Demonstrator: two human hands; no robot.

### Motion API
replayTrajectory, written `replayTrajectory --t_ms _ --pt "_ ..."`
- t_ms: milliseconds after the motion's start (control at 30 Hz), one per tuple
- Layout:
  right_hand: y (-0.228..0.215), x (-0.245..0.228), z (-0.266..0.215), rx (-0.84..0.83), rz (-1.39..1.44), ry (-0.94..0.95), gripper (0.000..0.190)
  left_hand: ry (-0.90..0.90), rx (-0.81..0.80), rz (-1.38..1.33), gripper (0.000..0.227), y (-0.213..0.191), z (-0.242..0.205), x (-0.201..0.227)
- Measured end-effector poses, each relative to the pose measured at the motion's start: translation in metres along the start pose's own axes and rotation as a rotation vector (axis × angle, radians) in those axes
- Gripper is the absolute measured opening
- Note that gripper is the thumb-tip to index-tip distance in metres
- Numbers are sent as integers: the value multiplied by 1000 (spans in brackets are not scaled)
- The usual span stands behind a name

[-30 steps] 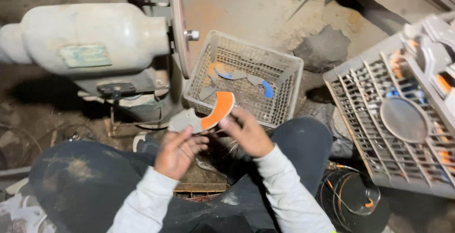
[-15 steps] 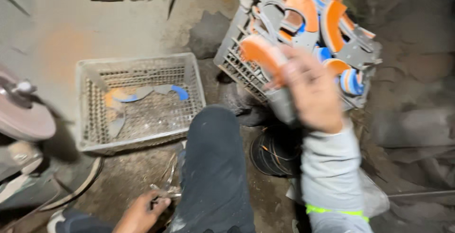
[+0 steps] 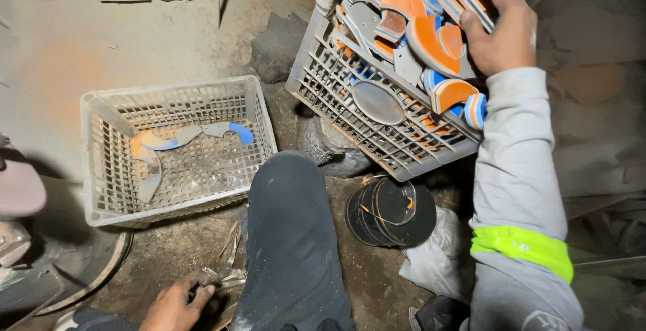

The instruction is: The person sits on the floor and uses a bench grinder to smooth the edges of several small plastic handles with orange, blue, and brown grips. They pick each handle from a nearby basket, grind it against the wheel, and place it into another basket.

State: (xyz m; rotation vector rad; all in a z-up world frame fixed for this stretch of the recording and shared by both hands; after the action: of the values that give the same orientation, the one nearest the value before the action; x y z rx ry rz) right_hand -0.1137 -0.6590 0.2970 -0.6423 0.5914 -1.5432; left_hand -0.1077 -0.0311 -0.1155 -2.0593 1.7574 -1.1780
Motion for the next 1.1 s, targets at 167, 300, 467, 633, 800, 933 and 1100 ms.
replayTrajectory --t_ms 167,300,467,633,800,933,1100 --pt "0 15 -7 -43 202 188 21 62 43 -56 55 -3 -3 -5" --pt "2 23 -5 -84 205 226 21 57 57 -64 50 -22 -20 19" --pt "16 28 -4 -94 22 167 21 129 295 -170 32 -75 -61 93" --pt "25 29 -8 -72 -94 96 24 1067 967 -292 31 -130 -84 274" --pt "27 23 -11 -76 -60 205 26 1413 1009 66 43 -148 -64 466" --pt "26 16 -12 -51 -69 183 26 1402 918 135 39 -154 -43 492" --pt "29 20 -14 -32 -91 115 24 1423 900 79 34 -161 -38 486"
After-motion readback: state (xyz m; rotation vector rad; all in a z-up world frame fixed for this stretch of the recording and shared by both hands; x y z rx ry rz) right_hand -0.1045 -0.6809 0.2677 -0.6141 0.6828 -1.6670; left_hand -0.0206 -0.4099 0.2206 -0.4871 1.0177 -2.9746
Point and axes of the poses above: each hand's wrist, its own z-axis towards the middle knuckle, its own y-axis out of the palm, x = y × z, the point moved 1 cm from there along z, towards the middle knuckle, and after that the axes turned 3 degrees about x, right-handed, at the moved point
